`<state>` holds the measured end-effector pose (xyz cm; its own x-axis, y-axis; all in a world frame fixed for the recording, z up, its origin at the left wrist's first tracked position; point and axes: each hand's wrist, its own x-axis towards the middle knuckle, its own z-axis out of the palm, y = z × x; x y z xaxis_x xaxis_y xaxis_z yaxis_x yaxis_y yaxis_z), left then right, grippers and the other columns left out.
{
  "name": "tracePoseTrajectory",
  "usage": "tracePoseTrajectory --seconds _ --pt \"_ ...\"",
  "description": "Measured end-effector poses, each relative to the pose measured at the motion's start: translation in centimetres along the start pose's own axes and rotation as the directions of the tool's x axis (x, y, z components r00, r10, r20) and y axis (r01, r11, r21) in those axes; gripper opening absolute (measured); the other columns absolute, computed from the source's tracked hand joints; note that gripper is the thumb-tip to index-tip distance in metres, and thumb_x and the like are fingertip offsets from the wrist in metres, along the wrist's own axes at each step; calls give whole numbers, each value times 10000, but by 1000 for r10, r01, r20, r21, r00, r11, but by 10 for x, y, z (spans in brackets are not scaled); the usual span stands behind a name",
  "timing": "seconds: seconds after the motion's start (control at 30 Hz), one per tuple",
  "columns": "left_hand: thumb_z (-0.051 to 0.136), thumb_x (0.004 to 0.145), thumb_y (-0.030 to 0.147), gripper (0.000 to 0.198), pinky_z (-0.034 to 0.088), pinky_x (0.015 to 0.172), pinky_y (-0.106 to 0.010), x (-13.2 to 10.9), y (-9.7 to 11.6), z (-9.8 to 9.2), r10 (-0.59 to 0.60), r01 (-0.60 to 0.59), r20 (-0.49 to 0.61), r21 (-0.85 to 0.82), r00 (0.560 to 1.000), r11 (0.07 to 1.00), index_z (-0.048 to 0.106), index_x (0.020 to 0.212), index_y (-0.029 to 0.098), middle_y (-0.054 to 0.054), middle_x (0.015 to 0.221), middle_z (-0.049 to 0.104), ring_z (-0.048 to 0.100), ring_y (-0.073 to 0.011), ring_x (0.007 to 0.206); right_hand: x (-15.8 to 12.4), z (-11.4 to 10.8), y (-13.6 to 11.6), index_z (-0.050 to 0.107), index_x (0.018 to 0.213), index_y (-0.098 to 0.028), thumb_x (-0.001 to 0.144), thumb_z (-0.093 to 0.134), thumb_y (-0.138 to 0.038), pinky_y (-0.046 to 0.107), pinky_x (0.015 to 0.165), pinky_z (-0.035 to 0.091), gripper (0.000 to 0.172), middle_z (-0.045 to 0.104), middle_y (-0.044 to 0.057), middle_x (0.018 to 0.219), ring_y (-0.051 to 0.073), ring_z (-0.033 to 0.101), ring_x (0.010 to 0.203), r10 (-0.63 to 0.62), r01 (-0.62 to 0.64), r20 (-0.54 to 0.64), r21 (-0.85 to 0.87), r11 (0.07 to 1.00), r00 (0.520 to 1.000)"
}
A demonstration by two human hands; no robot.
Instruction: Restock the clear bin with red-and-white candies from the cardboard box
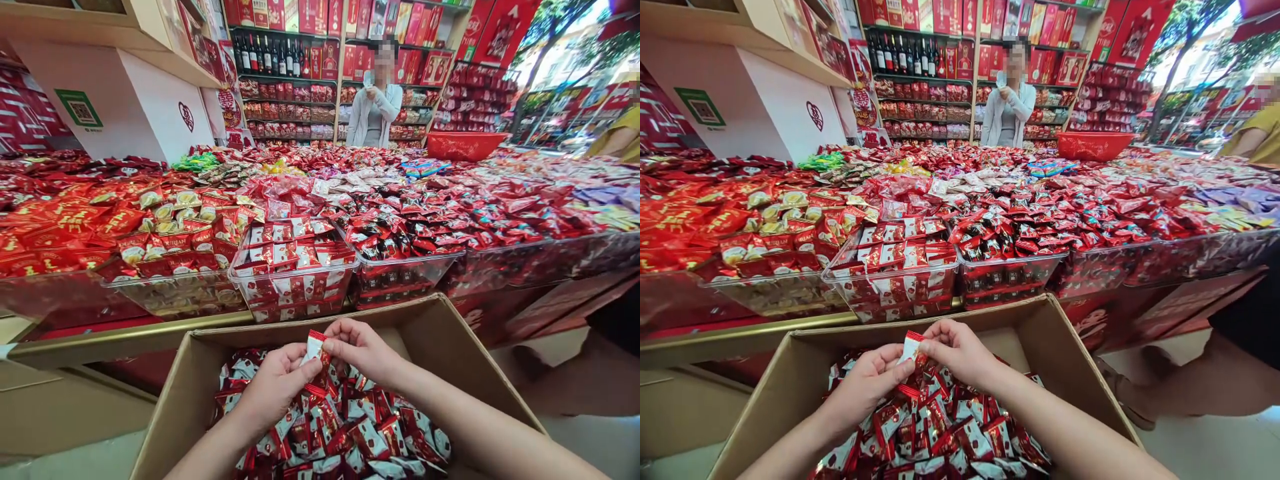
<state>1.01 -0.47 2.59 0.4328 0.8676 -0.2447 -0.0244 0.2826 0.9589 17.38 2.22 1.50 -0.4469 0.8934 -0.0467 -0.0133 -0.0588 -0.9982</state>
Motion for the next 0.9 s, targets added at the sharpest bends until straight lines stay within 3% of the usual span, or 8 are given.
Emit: tracePoseTrajectory --seconds 0.23,0.3,0.4,0.5,0.57,0.67,0.73,0.9 --pt "505 755 317 291 401 696 -237 -2 -2 6 79 -82 47 51 996 995 568 986 150 -27 835 633 528 -135 740 -4 1 4 487 660 -134 674 574 -349 188 460 328 233 483 -33 549 62 404 490 -19 14 -39 -127 992 999" --pt "474 770 333 295 405 738 -257 -5 1 4 120 -130 63 187 991 974 562 997 167 -25 871 629 531 -149 774 -8 -1 -4 511 665 -132 690 562 -328 187 476 339 205 493 -28 565 66 409 513 -73 63 -34 -239 969 997" --pt "431 784 356 294 416 768 -259 -15 23 -2 214 -170 -44 460 976 872 538 1023 223 -8 933 620 541 -158 811 -17 -10 -35 545 685 -143 729 521 -296 199 531 378 160 533 -11 608 85 452 569 -204 175 -26 -417 892 979" --pt "478 752 324 225 420 753 -252 -22 70 -12 520 -262 -90 783 850 564 569 948 261 6 923 621 545 -166 821 -21 -29 -83 557 753 -171 759 485 -294 225 592 415 143 572 13 692 111 508 638 -394 286 -105 -524 802 913" --pt "490 741 289 208 382 802 -278 -17 108 -19 679 -309 72 922 730 234 587 921 252 -4 908 619 522 -179 859 -17 -41 -114 553 799 -186 762 484 -292 233 607 426 132 579 20 732 119 526 663 -525 353 -153 -583 732 837" --pt "459 752 268 226 376 775 -300 4 154 -24 614 -296 243 955 751 -15 596 923 212 -28 858 623 513 -184 844 -3 -51 -144 554 811 -186 763 479 -262 227 607 420 117 578 13 727 115 524 658 -646 407 -111 -693 595 755" --pt "458 747 256 237 381 763 -291 20 172 -23 538 -317 262 948 802 11 589 939 211 -23 881 618 519 -170 841 9 -51 -152 560 804 -179 766 470 -229 216 597 407 110 578 4 710 106 513 644 -661 405 -57 -750 523 748" --pt "413 733 163 434 411 637 -207 39 180 -13 416 -397 256 868 873 299 396 1160 237 19 857 570 521 -101 726 29 -45 -153 568 810 -169 767 454 -173 196 602 389 122 594 0 717 93 510 643 -667 429 36 -792 435 744"
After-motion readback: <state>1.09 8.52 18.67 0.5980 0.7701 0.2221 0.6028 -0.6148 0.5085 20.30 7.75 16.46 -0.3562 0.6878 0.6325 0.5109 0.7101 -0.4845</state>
